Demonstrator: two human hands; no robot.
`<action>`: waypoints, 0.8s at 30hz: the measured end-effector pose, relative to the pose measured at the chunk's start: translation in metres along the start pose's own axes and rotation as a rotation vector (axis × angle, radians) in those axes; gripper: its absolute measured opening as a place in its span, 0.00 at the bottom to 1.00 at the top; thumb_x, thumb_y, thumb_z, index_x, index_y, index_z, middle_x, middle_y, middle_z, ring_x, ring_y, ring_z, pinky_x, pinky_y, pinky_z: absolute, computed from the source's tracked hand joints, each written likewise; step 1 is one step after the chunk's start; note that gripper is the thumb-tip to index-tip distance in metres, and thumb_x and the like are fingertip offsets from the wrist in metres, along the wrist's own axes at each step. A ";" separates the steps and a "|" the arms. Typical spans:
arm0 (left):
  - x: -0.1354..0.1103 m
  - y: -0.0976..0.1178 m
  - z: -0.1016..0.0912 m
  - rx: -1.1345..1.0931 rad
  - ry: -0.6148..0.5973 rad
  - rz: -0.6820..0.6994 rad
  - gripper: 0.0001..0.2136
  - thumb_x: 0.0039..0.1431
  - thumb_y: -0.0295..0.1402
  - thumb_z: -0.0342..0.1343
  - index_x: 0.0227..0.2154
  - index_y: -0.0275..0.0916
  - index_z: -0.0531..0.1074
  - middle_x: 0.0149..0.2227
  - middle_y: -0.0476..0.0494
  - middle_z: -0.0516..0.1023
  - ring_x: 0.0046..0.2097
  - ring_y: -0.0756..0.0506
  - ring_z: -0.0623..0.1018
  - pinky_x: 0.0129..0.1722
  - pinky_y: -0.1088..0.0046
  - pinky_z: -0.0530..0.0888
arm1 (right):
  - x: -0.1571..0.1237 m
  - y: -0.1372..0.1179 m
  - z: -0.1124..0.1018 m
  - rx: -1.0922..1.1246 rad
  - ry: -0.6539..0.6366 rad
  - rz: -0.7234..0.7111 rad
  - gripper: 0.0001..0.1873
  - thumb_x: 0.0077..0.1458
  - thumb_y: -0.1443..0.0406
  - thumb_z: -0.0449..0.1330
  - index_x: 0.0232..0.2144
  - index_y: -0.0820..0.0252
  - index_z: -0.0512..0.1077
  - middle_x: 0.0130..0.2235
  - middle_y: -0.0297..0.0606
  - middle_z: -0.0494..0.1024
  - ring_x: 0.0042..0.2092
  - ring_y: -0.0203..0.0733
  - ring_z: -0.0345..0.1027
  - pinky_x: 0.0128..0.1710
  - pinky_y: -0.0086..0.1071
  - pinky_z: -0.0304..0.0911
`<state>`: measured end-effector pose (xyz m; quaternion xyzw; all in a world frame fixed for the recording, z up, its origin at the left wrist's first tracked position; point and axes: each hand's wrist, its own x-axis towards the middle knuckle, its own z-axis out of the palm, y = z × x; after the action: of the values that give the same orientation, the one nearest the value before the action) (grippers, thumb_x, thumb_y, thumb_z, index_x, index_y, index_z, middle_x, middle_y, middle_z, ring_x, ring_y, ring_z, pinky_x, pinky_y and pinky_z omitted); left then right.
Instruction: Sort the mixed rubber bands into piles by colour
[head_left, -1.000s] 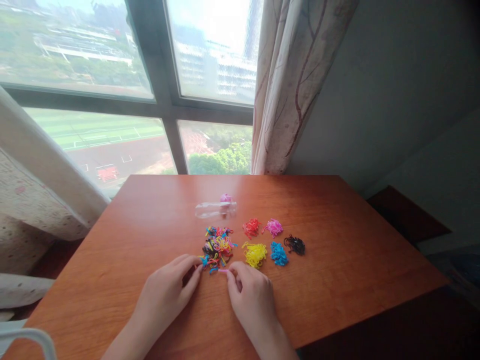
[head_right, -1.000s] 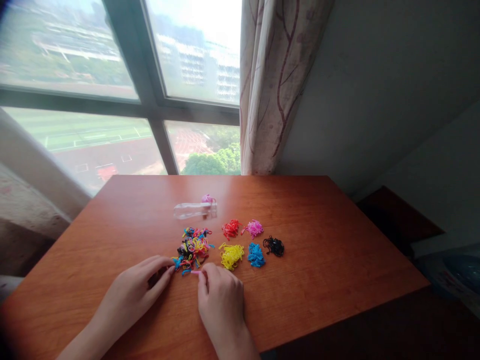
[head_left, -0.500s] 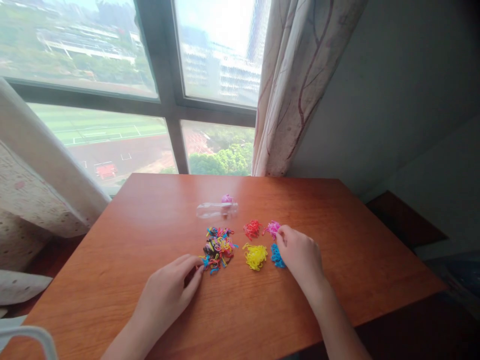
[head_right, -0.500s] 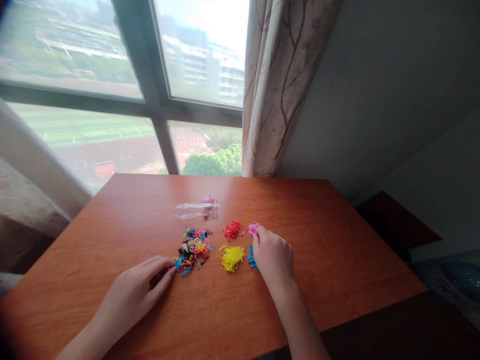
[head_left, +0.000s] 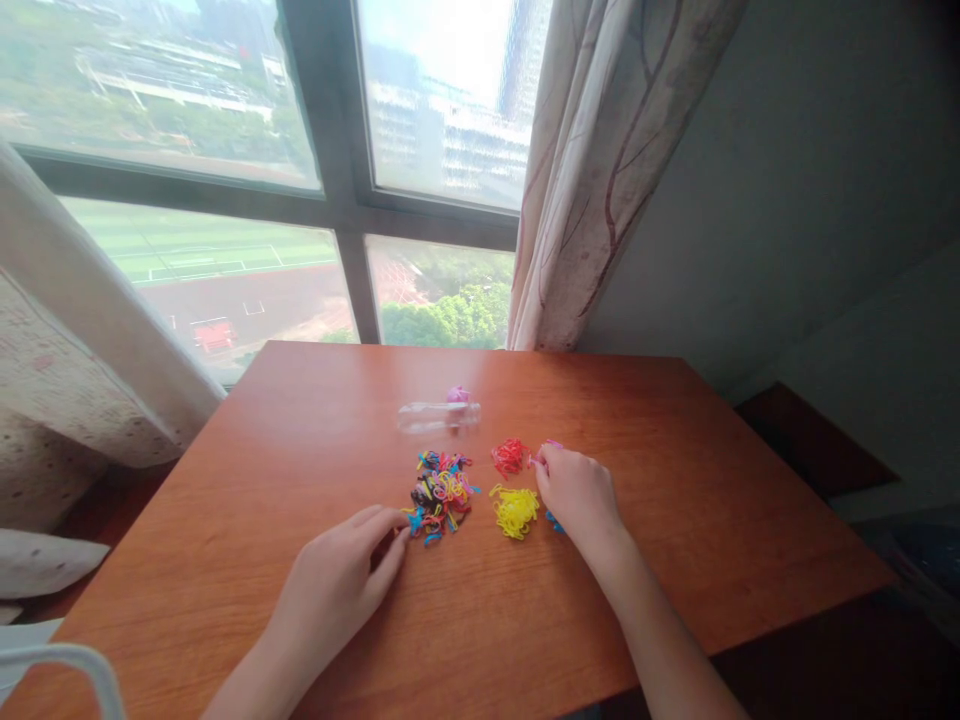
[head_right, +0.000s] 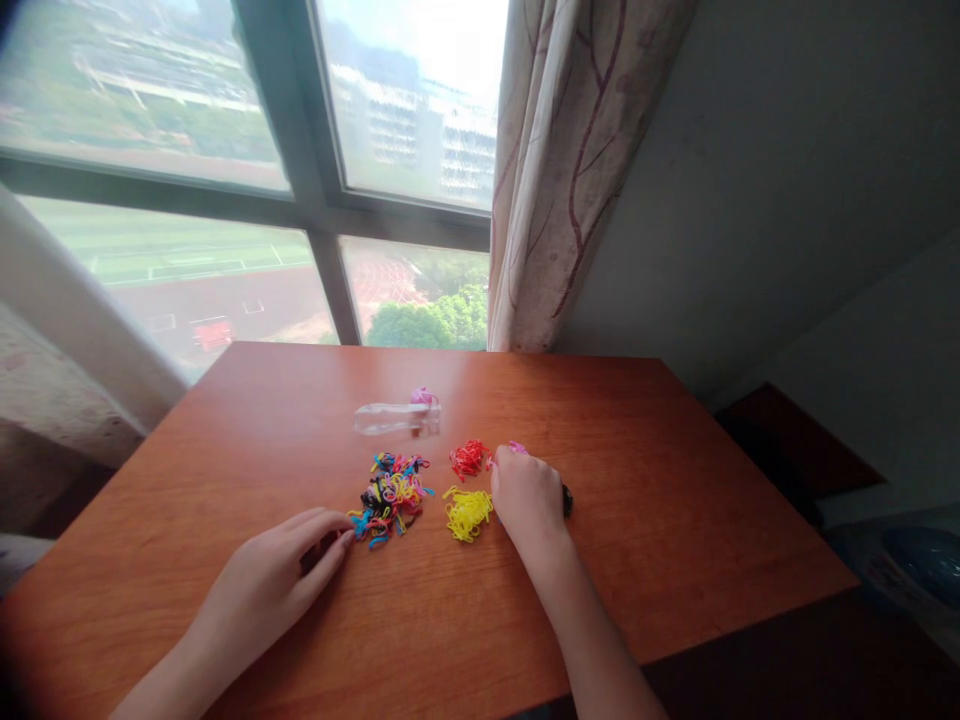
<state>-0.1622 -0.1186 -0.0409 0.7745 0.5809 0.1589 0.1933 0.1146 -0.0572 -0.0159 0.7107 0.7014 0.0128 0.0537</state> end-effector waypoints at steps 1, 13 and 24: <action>0.000 0.000 0.000 -0.001 0.004 0.001 0.11 0.65 0.37 0.45 0.34 0.43 0.73 0.30 0.49 0.77 0.32 0.47 0.76 0.31 0.75 0.66 | 0.000 0.000 0.000 0.006 0.000 0.000 0.10 0.65 0.61 0.53 0.36 0.53 0.73 0.34 0.37 0.80 0.36 0.43 0.75 0.30 0.28 0.57; 0.001 0.002 -0.003 -0.011 0.022 0.016 0.11 0.64 0.37 0.47 0.35 0.44 0.75 0.32 0.48 0.78 0.33 0.47 0.77 0.30 0.76 0.67 | -0.001 0.000 -0.002 0.058 0.010 0.006 0.10 0.65 0.61 0.53 0.36 0.54 0.73 0.33 0.37 0.79 0.34 0.41 0.74 0.30 0.29 0.55; 0.000 0.002 -0.002 -0.009 0.016 0.003 0.11 0.64 0.37 0.47 0.35 0.44 0.75 0.32 0.48 0.78 0.34 0.47 0.78 0.30 0.75 0.68 | -0.006 0.010 -0.004 0.085 0.038 0.034 0.09 0.64 0.60 0.54 0.39 0.51 0.75 0.34 0.36 0.80 0.34 0.40 0.74 0.29 0.28 0.52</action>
<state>-0.1617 -0.1184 -0.0383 0.7733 0.5805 0.1680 0.1917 0.1244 -0.0628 -0.0109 0.7237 0.6900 -0.0026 0.0101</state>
